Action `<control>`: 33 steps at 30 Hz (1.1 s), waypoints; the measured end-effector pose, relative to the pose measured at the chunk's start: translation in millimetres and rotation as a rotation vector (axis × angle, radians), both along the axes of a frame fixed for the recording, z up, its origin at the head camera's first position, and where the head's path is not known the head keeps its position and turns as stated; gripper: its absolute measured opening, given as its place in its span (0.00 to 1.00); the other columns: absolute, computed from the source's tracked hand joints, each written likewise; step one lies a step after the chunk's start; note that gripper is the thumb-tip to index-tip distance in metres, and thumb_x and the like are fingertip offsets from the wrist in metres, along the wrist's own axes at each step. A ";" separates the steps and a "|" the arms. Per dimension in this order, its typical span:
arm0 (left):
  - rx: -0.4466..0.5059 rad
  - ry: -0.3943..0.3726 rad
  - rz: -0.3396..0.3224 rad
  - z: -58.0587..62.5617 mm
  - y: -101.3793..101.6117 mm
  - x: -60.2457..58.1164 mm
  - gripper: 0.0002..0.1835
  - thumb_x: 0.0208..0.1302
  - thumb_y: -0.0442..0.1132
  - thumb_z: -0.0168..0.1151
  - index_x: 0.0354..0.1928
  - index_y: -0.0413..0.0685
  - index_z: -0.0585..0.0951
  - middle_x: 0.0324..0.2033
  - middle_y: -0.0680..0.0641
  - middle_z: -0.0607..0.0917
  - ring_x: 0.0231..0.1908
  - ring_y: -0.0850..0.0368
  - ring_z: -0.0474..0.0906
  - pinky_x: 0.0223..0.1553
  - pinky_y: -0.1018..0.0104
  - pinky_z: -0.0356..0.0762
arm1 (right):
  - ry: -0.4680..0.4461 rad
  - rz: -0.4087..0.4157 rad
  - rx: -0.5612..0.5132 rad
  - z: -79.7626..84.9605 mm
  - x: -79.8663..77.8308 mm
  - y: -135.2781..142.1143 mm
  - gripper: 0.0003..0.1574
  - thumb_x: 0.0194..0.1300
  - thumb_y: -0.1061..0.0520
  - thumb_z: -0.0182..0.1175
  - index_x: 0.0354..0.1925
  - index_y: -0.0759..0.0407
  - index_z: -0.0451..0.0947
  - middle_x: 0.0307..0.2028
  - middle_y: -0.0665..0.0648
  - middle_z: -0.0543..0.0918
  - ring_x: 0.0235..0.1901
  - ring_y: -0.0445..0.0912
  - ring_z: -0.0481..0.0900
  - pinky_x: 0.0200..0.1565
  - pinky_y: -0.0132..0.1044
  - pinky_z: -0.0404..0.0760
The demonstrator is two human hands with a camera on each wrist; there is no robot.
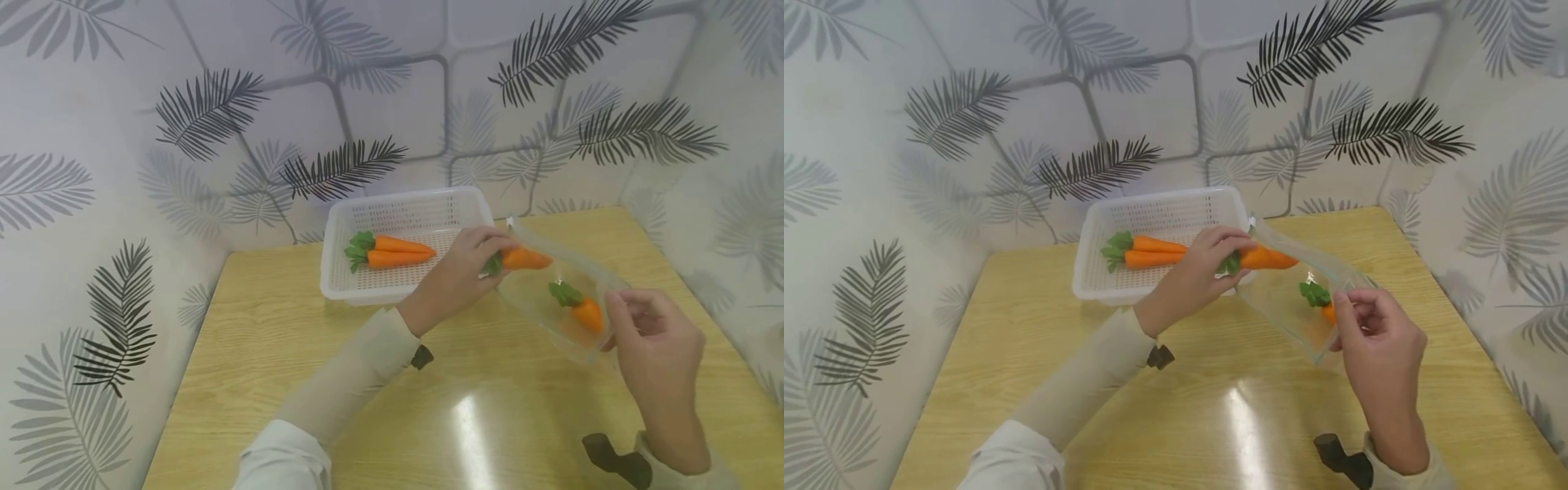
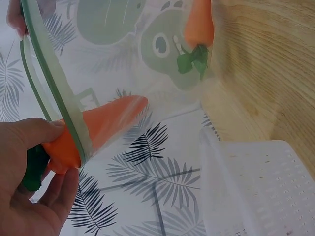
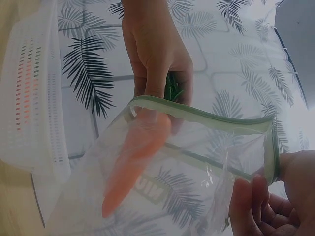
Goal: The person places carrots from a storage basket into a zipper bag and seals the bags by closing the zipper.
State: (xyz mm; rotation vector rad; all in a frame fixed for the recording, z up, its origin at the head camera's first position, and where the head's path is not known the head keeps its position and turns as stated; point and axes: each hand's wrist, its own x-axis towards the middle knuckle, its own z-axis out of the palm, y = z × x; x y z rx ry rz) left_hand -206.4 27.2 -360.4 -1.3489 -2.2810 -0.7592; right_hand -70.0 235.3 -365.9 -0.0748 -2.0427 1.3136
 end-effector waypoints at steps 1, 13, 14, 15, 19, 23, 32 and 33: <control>0.000 -0.001 0.002 0.1 0.7 -0.4 0.20 0.55 0.39 0.61 0.51 0.47 0.73 0.51 0.51 0.71 0.52 0.58 0.62 0.55 0.78 0.54 | 0.002 0.001 0.003 0.1 -0.1 0.0 0.06 0.55 0.65 0.59 0.31 0.70 0.76 0.16 0.53 0.78 0.08 0.39 0.71 0.07 0.27 0.64; -0.057 -0.028 0.041 -2.3 7.2 -3.6 0.20 0.56 0.42 0.61 0.51 0.50 0.73 0.51 0.52 0.70 0.50 0.59 0.62 0.53 0.80 0.55 | 0.014 0.022 0.005 0.1 -0.9 0.7 0.05 0.55 0.66 0.59 0.29 0.70 0.76 0.16 0.58 0.77 0.09 0.39 0.71 0.06 0.28 0.61; -0.055 -0.029 0.041 -2.6 7.6 -3.7 0.20 0.56 0.42 0.61 0.51 0.50 0.73 0.51 0.52 0.70 0.50 0.59 0.62 0.53 0.80 0.55 | 0.013 0.023 0.007 0.2 -0.8 0.7 0.05 0.55 0.66 0.59 0.29 0.69 0.76 0.16 0.58 0.77 0.09 0.39 0.71 0.05 0.28 0.61; -0.053 -0.033 0.039 -2.7 8.0 -3.8 0.19 0.56 0.42 0.61 0.51 0.50 0.73 0.51 0.52 0.70 0.51 0.60 0.62 0.53 0.80 0.55 | 0.010 0.021 0.005 0.2 -0.8 0.6 0.05 0.55 0.65 0.59 0.29 0.69 0.76 0.16 0.57 0.78 0.09 0.39 0.71 0.05 0.28 0.61; -0.040 -0.054 0.013 -3.3 8.9 -3.5 0.21 0.55 0.44 0.61 0.51 0.49 0.73 0.51 0.51 0.71 0.52 0.60 0.62 0.55 0.80 0.53 | 0.005 0.015 0.002 0.0 -0.9 0.6 0.05 0.55 0.65 0.59 0.29 0.69 0.76 0.16 0.56 0.78 0.09 0.40 0.71 0.06 0.28 0.61; -0.008 -0.128 -0.047 -2.1 8.4 -0.8 0.25 0.52 0.49 0.64 0.52 0.50 0.72 0.52 0.52 0.70 0.55 0.63 0.59 0.57 0.79 0.51 | 0.006 0.007 0.000 -0.6 -2.3 1.1 0.05 0.55 0.65 0.59 0.29 0.69 0.76 0.16 0.56 0.78 0.08 0.40 0.71 0.06 0.28 0.61; 0.088 -0.146 -0.086 3.1 4.5 0.7 0.23 0.55 0.51 0.60 0.51 0.50 0.74 0.51 0.53 0.72 0.55 0.66 0.59 0.56 0.78 0.54 | 0.009 -0.016 0.012 -1.8 -4.0 2.5 0.06 0.55 0.64 0.59 0.29 0.69 0.76 0.14 0.54 0.76 0.08 0.39 0.70 0.07 0.27 0.63; 0.094 -0.136 -0.087 2.9 3.5 -0.3 0.22 0.55 0.50 0.59 0.50 0.49 0.74 0.50 0.53 0.72 0.55 0.66 0.59 0.56 0.77 0.54 | 0.009 -0.019 0.013 -1.9 -4.2 2.4 0.06 0.55 0.64 0.59 0.29 0.69 0.76 0.14 0.54 0.76 0.08 0.39 0.70 0.07 0.27 0.63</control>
